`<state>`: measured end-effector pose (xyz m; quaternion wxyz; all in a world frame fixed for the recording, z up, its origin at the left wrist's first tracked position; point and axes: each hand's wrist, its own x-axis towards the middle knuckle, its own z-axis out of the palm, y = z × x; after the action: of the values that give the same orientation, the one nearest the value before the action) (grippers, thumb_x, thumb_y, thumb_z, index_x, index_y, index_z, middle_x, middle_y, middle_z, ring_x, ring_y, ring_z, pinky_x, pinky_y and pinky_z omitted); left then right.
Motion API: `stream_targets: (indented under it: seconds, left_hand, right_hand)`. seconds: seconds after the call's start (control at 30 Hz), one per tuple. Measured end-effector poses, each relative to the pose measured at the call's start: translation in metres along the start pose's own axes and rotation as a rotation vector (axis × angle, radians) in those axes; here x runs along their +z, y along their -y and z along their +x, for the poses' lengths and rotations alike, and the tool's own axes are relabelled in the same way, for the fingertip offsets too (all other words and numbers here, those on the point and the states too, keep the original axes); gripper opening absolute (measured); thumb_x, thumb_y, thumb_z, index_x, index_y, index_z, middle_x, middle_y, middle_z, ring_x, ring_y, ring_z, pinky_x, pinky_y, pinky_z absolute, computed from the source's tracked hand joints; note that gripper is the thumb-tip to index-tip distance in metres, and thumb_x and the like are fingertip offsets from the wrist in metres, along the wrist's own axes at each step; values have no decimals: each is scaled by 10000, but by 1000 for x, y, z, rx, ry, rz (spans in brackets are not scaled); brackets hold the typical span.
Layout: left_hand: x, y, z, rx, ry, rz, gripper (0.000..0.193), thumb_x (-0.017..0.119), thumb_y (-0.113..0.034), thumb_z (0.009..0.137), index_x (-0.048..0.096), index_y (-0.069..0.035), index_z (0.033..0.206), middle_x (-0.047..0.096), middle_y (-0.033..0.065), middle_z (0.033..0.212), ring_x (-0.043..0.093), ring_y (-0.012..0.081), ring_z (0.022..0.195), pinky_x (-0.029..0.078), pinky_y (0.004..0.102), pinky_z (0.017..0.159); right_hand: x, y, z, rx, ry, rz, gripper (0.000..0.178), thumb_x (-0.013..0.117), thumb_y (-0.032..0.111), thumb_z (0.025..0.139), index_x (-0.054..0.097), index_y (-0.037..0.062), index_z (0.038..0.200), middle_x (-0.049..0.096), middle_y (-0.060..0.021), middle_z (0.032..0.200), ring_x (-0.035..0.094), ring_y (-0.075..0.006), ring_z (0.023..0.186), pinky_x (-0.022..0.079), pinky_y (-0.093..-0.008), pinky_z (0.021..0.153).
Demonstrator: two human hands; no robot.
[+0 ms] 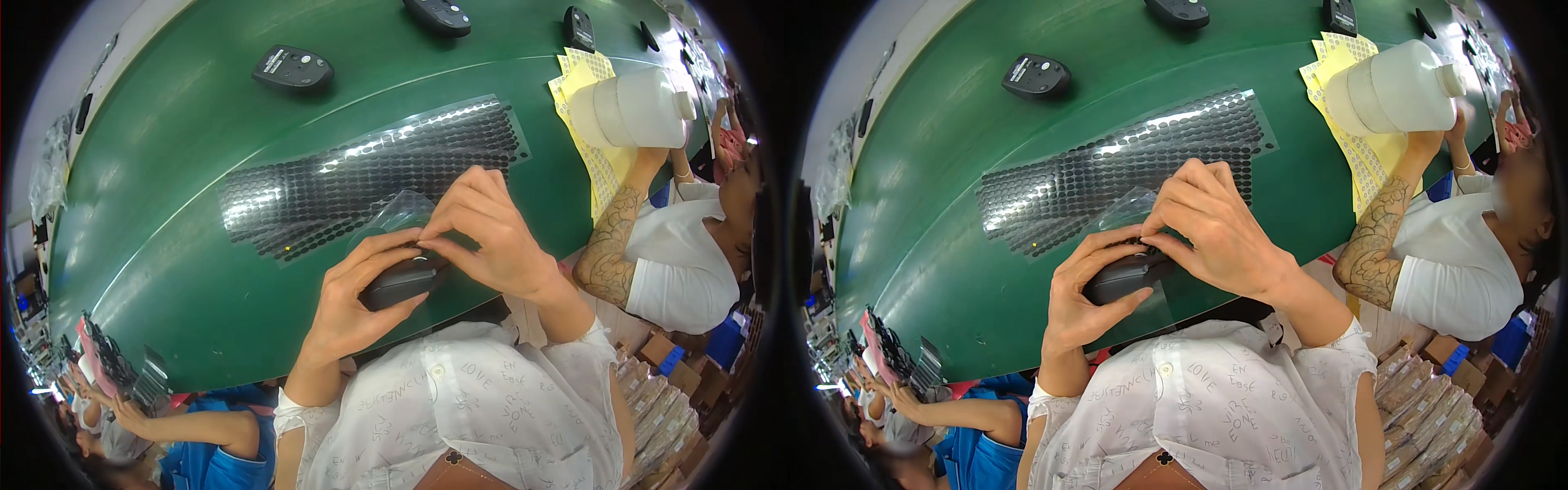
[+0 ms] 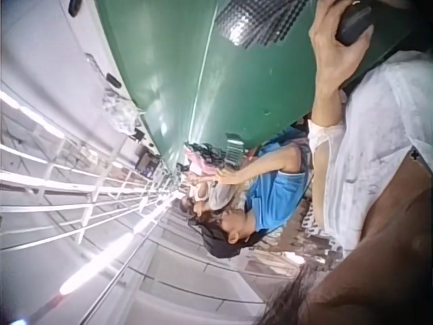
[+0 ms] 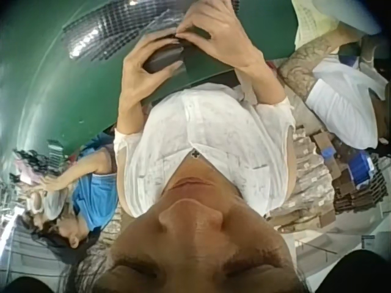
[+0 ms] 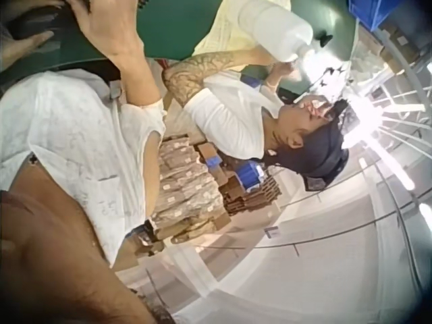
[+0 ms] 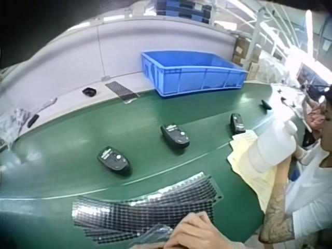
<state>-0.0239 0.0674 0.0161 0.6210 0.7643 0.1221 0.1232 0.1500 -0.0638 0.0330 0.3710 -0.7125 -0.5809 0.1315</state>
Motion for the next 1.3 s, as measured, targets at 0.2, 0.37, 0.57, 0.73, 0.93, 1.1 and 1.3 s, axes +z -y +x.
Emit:
stream_targets:
  seconds: [0.2,0.37,0.57,0.73,0.93,1.1,1.3]
  left_hand:
    - [2,2,-2,-87,-26,-98,399,798,21,715,699,21,1102,650,134,1259,666,249,1097,562,335,909]
    - [2,4,-7,-219,-70,-306,397,764,9,790,648,35,1169,651,132,1205,664,213,1062,574,329,892]
    - [21,-11,-6,-579,-239,-687,475,691,-2,875,515,32,1316,636,131,1152,658,187,1021,562,316,875]
    - [35,-10,-8,-476,-285,-663,522,663,7,901,445,26,1375,612,126,1173,650,178,1020,549,298,858]
    - [45,-5,-12,-325,-281,-434,543,672,22,898,440,16,1389,580,116,1232,620,162,1065,553,281,839]
    - [45,-14,-10,-344,-291,-485,560,666,35,899,429,10,1406,564,101,1259,593,145,1094,546,268,839]
    - [43,-11,-11,-345,-271,-525,558,657,36,907,424,5,1413,558,99,1269,596,145,1086,545,262,843]
  right_hand:
    - [8,-14,-1,-142,-24,5,229,812,15,679,691,81,862,617,-31,889,553,-224,900,390,-350,808]
    - [10,-12,-2,-102,-43,34,206,788,-6,729,675,64,886,609,-31,896,551,-215,893,407,-343,807]
    - [14,10,-12,355,-267,422,75,719,61,827,670,65,884,595,-16,846,501,-194,878,369,-349,845]
    - [13,21,-15,393,-158,256,61,722,62,841,672,50,874,572,2,800,497,-149,818,399,-293,790]
    - [15,29,-16,387,-176,246,54,727,72,837,678,57,854,541,15,758,467,-140,793,376,-300,798]
    - [18,30,-18,378,-179,253,51,724,85,841,682,62,858,523,18,752,458,-136,799,357,-309,818]
    - [19,31,-15,407,-199,306,48,720,94,846,685,66,864,508,18,744,450,-136,800,345,-316,828]
